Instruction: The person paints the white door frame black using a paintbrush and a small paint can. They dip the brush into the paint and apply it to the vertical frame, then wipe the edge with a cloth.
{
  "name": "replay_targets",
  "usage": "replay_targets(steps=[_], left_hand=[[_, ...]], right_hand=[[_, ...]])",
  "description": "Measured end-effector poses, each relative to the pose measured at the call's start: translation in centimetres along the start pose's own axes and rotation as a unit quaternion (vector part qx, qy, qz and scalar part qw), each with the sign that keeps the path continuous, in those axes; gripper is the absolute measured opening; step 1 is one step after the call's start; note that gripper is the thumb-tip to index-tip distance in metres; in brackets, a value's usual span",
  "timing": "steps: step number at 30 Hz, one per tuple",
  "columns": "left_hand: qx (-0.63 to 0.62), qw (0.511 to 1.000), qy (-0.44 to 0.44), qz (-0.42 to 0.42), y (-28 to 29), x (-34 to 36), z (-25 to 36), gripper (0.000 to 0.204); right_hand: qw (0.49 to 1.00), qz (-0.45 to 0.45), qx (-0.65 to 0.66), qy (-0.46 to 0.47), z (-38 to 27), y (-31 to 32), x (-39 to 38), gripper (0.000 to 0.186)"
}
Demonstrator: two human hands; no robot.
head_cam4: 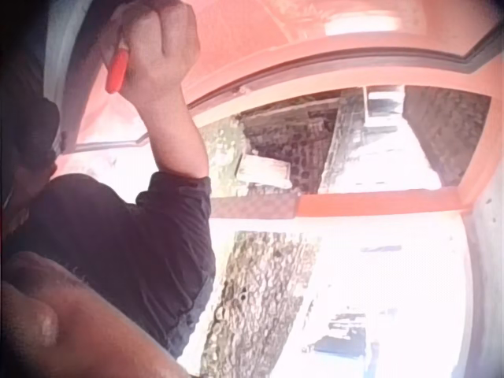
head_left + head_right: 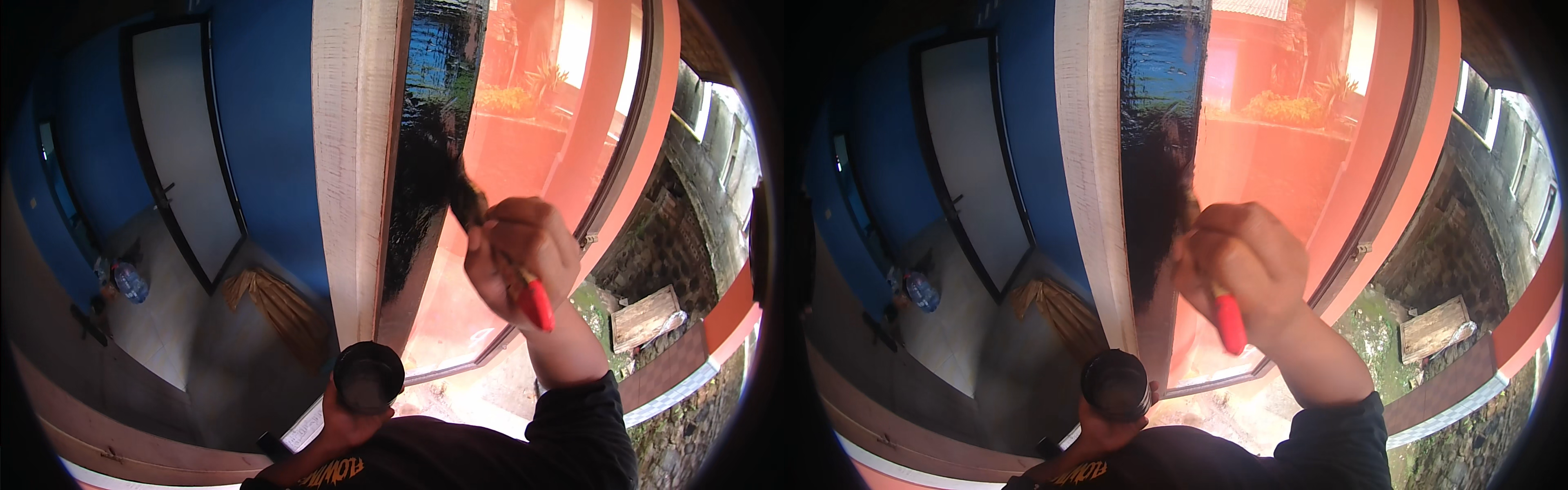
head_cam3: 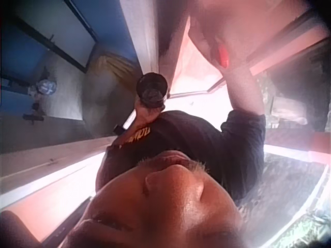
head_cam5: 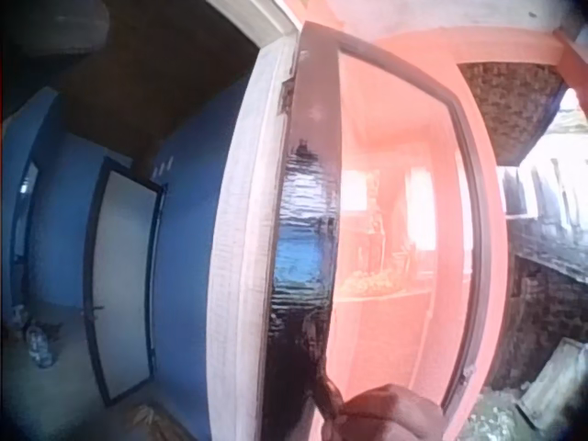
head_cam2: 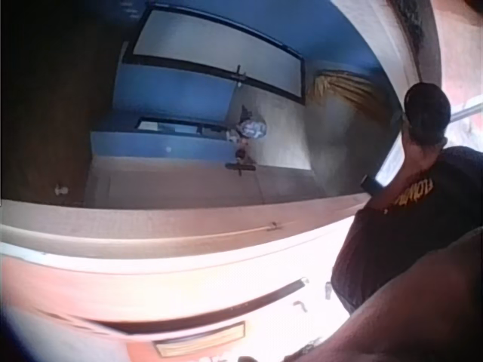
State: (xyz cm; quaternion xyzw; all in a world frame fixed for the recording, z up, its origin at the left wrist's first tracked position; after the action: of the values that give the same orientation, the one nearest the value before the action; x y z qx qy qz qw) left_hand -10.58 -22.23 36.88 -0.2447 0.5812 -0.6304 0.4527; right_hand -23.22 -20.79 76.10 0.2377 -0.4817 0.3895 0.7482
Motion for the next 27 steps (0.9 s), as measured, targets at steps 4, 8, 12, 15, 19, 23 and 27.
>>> replay_targets(steps=[4,8,12,15,19,23,27], left_hand=[[0.010,1.000,0.001,0.022,0.0,0.1,0.0,0.076],[0.017,1.000,-0.004,0.007,-0.6,0.1,0.0,0.077],[0.005,1.000,-0.005,0.012,-1.0,0.1,-0.2,0.078],[-0.016,1.000,-0.001,-0.005,-1.9,0.0,-0.4,0.079],[-0.030,0.999,-0.018,-0.015,-2.9,-0.1,-0.6,0.081],[-0.054,0.997,-0.045,-0.035,-4.1,0.1,-1.1,0.084],[-0.067,0.994,-0.070,-0.048,-5.0,0.1,-1.7,0.086]], right_hand=[[0.999,0.039,0.010,-0.033,0.2,1.3,-0.6,0.026],[0.999,0.012,0.001,-0.036,0.6,1.3,-1.2,0.026],[0.993,0.016,0.104,-0.050,0.2,1.2,-2.1,0.025],[0.988,0.079,0.096,-0.092,2.2,3.6,-2.3,0.021],[0.982,0.133,0.062,-0.119,6.3,7.1,-1.8,0.021],[0.958,0.155,0.165,-0.175,9.0,7.1,-2.2,0.018],[0.950,0.081,0.218,-0.206,8.9,4.6,-3.1,0.017]])
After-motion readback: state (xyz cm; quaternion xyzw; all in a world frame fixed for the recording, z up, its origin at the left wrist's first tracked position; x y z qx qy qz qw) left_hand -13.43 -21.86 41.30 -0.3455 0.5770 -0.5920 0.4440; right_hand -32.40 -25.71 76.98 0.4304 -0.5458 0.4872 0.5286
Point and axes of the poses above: each hand's wrist, its own x-axis towards the middle knuckle, its own y-axis out of the back of the hand, z = x × y, the point moved 9 cm from there along x, towards the middle knuckle, and after that the axes turned 12 degrees about z, right-handed, at the moved point
